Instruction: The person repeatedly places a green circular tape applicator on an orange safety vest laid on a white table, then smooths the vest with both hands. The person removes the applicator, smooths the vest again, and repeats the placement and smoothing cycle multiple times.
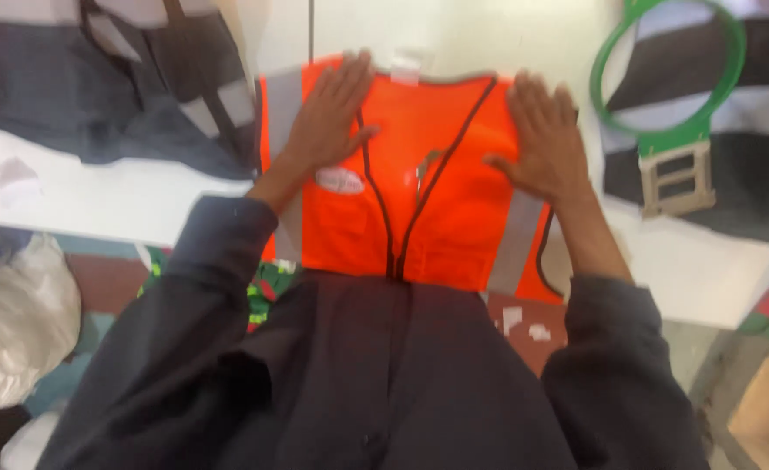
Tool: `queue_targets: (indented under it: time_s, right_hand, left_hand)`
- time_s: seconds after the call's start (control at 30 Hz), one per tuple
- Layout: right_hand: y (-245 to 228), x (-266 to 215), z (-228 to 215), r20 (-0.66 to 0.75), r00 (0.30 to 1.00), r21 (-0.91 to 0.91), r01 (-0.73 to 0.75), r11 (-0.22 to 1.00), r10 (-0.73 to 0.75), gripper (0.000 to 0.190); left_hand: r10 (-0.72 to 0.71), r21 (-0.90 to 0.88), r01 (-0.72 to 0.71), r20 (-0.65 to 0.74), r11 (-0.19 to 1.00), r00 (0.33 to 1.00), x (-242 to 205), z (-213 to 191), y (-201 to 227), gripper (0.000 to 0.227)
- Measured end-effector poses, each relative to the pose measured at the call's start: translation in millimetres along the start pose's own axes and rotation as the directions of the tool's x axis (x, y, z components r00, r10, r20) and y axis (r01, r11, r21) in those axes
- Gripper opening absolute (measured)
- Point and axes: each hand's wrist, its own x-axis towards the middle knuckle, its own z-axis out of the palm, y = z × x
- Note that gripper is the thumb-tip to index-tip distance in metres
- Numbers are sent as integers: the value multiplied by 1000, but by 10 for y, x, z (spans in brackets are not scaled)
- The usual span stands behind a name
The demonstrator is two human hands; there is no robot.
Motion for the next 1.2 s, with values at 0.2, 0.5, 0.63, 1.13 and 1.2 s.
queue_targets:
  time_s: [0.2,0.5,0.63,1.13,1.2]
  right_hand:
    - [-1,57,-99,-57,998,26,16,1000,-14,106]
    - [-63,-9,-194,-16,1000,26,-15,1000,15,105]
    - [46,-338,-151,-225,974,-3,-17,1000,16,94]
    - [1433,-724,-142,-659,383,304,-651,696,647,16]
    - [1313,-795,-349,-753,529,103,-493,864,392,13]
  left_hand:
    - [42,18,-41,-28,999,999,26,-20,17,86]
    - [-29,-69,18,-152,997,988,-557,120,-46,81]
    - [-79,-45,71,-216,996,973,-1000,155,54,79]
    - [-127,-132,80,-394,988,910,-886,-184,565,40]
    - [-175,-221,97,-367,971,914,-843,-253,645,37]
